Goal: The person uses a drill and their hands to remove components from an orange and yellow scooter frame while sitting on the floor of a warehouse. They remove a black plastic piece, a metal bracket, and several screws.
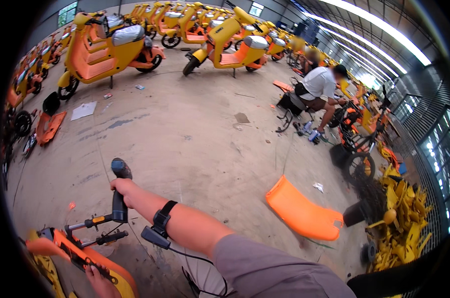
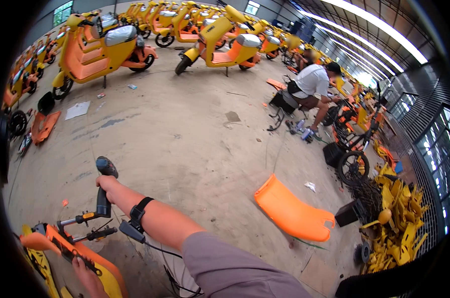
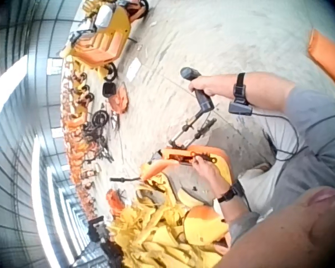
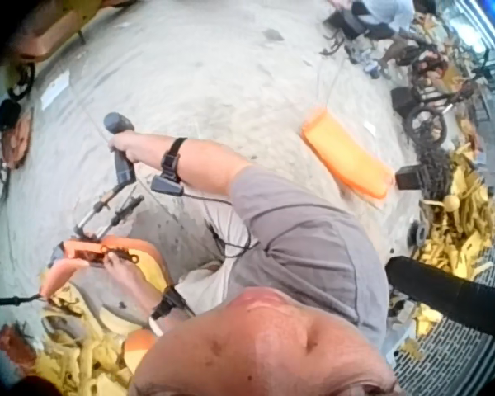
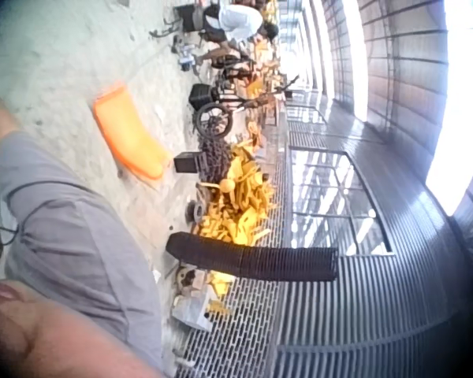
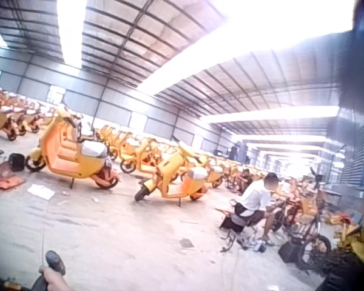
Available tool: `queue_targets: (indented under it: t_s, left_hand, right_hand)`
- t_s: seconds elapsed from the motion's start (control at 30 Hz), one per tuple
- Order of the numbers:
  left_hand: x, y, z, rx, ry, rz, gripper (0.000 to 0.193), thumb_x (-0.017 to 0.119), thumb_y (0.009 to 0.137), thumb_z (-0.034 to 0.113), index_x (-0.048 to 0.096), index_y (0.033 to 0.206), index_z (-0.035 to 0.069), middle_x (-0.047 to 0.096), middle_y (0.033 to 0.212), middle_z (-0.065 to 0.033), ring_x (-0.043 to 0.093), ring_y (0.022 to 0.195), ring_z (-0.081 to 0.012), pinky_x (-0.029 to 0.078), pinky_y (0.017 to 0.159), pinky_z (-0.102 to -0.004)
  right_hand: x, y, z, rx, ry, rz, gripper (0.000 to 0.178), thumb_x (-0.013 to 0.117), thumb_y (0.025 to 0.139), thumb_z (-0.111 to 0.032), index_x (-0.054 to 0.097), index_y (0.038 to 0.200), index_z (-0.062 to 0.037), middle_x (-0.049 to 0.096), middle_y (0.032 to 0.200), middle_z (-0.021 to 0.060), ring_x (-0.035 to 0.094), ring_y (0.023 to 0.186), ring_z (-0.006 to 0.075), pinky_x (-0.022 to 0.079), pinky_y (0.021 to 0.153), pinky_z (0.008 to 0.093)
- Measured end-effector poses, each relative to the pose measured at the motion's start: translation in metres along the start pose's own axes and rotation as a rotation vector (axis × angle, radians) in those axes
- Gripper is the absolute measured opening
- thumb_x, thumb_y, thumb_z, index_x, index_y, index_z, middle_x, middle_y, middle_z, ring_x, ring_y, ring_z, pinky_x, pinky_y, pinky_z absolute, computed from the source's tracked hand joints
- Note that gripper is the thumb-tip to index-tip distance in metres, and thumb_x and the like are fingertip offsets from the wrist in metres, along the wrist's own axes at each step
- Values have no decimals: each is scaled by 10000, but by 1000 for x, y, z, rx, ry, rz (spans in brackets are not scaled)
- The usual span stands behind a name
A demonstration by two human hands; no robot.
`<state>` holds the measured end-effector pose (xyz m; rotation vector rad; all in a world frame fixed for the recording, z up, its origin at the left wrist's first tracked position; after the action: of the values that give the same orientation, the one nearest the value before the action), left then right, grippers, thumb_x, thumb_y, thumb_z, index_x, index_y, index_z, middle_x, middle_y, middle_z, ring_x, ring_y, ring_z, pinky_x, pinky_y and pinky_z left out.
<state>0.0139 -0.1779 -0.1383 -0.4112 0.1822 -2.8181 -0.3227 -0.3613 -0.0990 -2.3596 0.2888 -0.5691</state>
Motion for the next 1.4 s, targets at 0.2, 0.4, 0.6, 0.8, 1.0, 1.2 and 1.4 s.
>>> queue_targets:
  t_s: [0.2, 0.4, 0.6, 0.8, 1.0, 1.2, 1.4]
  left_hand:
    - [42, -8, 35, 37, -50, 68, 282, 486, 1033, 188, 478, 1288, 67, 557, 913, -39, 555, 770, -126, 489, 719, -277]
    - [41, -19, 98, 137, -282, -41, 228, 484, 1016, 128, 448, 1233, 67, 590, 903, -98, 592, 773, -180, 519, 705, -336]
    - [46, -34, 102, 188, -429, -188, 158, 477, 1025, 156, 504, 1140, 51, 620, 949, -79, 620, 822, -168, 533, 771, -330]
    - [30, -36, 87, 91, -405, 21, 180, 451, 1031, 153, 478, 1161, 32, 608, 975, -97, 625, 828, -177, 541, 746, -332]
    - [-13, -34, 56, -93, -409, 341, 180, 405, 1037, 130, 450, 1174, 23, 598, 975, -121, 626, 832, -218, 529, 721, -360]
    - [-24, -33, 66, -143, -382, 400, 166, 427, 1034, 141, 437, 1155, 28, 593, 1005, -128, 604, 877, -229, 514, 775, -368]
    - [-18, -28, 73, -185, -325, 407, 172, 425, 1036, 146, 434, 1160, 28, 587, 977, -116, 589, 853, -214, 502, 782, -355]
  right_hand:
    - [-4, 22, 18, -92, -96, 2, 261, 642, 716, -124, 594, 938, 5, 555, 906, 173, 540, 856, 301, 465, 716, 493]
    - [29, -57, 17, -331, -105, -196, 91, 667, 701, -128, 605, 750, -82, 531, 684, 44, 508, 631, 180, 415, 576, 349]
    - [68, -197, -10, -625, 160, -557, 364, 570, 763, -57, 540, 1123, -10, 597, 918, 94, 602, 781, 199, 527, 746, 357]
    - [98, -195, 7, -499, 120, -611, 412, 566, 778, -77, 531, 1182, -3, 638, 994, 114, 602, 764, 194, 527, 746, 358]
    - [83, -50, 101, 30, 114, -416, 223, 573, 757, -73, 568, 967, 3, 644, 881, 134, 597, 688, 215, 515, 670, 340]
    - [77, 26, 128, -427, -885, -70, 248, 658, 744, -101, 572, 945, 15, 652, 825, 174, 660, 814, 327, 505, 736, 432]
    - [46, 53, 207, -615, -1251, 70, 327, 692, 766, -166, 522, 1009, -29, 630, 1000, 219, 603, 947, 444, 478, 803, 500]
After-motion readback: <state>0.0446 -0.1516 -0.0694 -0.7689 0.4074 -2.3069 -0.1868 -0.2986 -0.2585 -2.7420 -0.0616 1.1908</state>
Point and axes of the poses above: each hand's wrist, its own y-axis towards the middle knuckle, its own x-axis out of the palm, z = x × y, the point moved 7 cm from there along y, towards the middle knuckle
